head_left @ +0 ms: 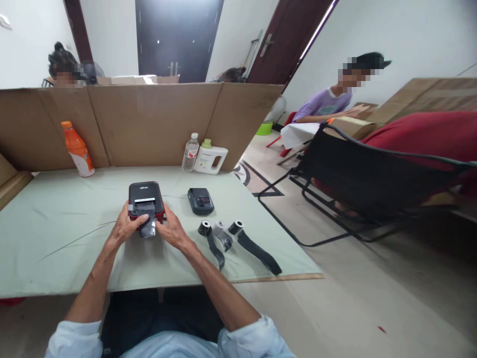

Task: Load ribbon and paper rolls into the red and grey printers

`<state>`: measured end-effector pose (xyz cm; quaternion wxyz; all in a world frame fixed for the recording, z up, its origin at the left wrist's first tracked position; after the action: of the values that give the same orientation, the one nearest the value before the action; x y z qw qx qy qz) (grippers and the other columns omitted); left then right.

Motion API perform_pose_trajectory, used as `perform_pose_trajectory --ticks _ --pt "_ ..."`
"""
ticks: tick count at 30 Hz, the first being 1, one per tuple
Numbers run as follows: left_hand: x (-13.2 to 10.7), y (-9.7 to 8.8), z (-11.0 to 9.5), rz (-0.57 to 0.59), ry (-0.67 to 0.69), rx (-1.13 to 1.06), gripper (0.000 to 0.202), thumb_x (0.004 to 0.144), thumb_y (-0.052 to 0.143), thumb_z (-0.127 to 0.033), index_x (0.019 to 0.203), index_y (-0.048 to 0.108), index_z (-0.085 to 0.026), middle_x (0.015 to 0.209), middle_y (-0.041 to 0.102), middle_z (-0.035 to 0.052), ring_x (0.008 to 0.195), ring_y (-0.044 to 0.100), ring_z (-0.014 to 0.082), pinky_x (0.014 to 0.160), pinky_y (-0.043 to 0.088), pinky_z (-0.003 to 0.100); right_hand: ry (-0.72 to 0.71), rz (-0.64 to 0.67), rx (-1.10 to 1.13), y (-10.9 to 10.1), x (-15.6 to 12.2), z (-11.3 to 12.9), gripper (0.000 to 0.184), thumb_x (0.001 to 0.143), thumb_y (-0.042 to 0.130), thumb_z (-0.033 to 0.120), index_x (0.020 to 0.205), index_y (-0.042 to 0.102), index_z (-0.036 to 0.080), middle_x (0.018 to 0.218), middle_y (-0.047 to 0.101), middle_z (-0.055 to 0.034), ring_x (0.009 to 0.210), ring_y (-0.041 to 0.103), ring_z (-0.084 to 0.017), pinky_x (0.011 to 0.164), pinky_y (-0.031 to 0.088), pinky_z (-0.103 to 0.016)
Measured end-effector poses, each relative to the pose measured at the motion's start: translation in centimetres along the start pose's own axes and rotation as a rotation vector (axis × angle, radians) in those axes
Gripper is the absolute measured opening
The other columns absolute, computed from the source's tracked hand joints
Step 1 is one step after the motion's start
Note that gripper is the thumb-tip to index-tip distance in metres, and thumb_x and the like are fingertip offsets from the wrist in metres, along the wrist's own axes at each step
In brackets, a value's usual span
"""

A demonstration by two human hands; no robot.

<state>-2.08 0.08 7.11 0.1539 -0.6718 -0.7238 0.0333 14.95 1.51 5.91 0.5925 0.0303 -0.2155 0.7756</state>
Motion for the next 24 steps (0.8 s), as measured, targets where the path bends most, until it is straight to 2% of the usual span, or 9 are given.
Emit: perform_pose_trajectory --ticks 4,7,10,13,16,19,22,24 --pt "0.7 3.4 0.4 0.077 0.015 -0.005 0.087 0.074 0.084 -0.052 0.145 0.05 -0.014 0.135 0.069 0.0175 0.121 0.069 0.0321 0.107 0.054 0.048 0.036 -0.073 0.044 -2.3 -0.9 -2.4 0.056 0.087 0.065 0.032 0.142 0.056 0.023 0.126 0.073 -0.0074 0.105 0.07 -0.024 0.098 0.058 -0.042" --pt "0.5 4.2 0.4 0.114 0.006 -0.004 0.088 0.074 0.084 -0.05 0.146 0.05 -0.015 0.136 0.069 0.0178 0.121 0.069 0.0326 0.105 0.055 0.047 0.038 -0.087 0.066 -2.5 -1.4 -3.6 0.065 0.087 0.066 0.032 0.15 0.051 0.024 0.134 0.07 -0.0082 0.115 0.069 -0.025 0.103 0.057 -0.043" --pt "0.3 3.5 0.2 0.158 -0.018 0.0 0.086 0.075 0.083 -0.052 0.146 0.053 -0.016 0.14 0.068 0.0172 0.122 0.068 0.0331 0.101 0.058 0.045 0.04 -0.13 0.046 -2.6 -1.9 -4.4 0.072 0.087 0.065 0.031 0.155 0.045 0.024 0.145 0.064 -0.0104 0.13 0.063 -0.027 0.113 0.052 -0.046" --pt "0.5 1.9 0.1 0.185 -0.032 0.035 0.079 0.077 0.08 -0.054 0.143 0.06 -0.016 0.145 0.065 0.0175 0.12 0.069 0.0333 0.098 0.059 0.044 0.04 -0.146 0.051 -2.4 -2.2 -4.8 0.076 0.087 0.066 0.033 0.158 0.04 0.023 0.152 0.058 -0.0116 0.138 0.058 -0.027 0.119 0.046 -0.047" --pt "0.9 0.2 0.0 0.165 -0.013 0.053 0.07 0.08 0.077 -0.052 0.139 0.064 -0.015 0.141 0.067 0.0186 0.114 0.071 0.0309 0.094 0.06 0.043 0.029 -0.141 0.043 -2.2 -2.4 -5.0 0.081 0.089 0.068 0.037 0.162 0.035 0.023 0.155 0.055 -0.0128 0.141 0.055 -0.028 0.12 0.046 -0.048" --pt "0.8 -0.5 -0.4 0.102 0.075 0.127 0.054 0.083 0.074 -0.045 0.128 0.071 -0.017 0.132 0.071 0.0164 0.105 0.074 0.0265 0.085 0.061 0.038 0.015 -0.139 0.015 -2.2 -2.6 -5.2 0.082 0.09 0.07 0.04 0.162 0.034 0.024 0.156 0.055 -0.013 0.144 0.053 -0.03 0.12 0.044 -0.049" --pt "0.2 -0.5 -1.3 0.032 0.196 0.237 0.037 0.086 0.07 -0.041 0.115 0.076 -0.019 0.13 0.071 0.0143 0.096 0.075 0.0223 0.076 0.062 0.034 0.002 -0.141 0.007 -2.1 -2.7 -5.3 0.083 0.089 0.072 0.044 0.161 0.036 0.023 0.154 0.056 -0.0143 0.143 0.053 -0.031 0.119 0.045 -0.049" --pt "-0.3 -0.3 -1.8 0.009 0.256 0.307 0.033 0.087 0.068 -0.04 0.112 0.078 -0.02 0.13 0.071 0.0136 0.094 0.075 0.0214 0.073 0.063 0.034 -0.007 -0.14 0.002 -2.1 -2.7 -5.3 0.083 0.089 0.073 0.046 0.16 0.037 0.023 0.153 0.057 -0.0153 0.142 0.054 -0.032 0.118 0.046 -0.049"
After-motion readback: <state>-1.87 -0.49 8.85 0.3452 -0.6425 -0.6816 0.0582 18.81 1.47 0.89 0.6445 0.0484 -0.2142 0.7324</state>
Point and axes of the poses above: each hand's wrist, its own x-axis towards the middle knuckle, its own y-axis out of the palm, z = x × y, the point moved 8 cm from there along x, towards the middle knuckle
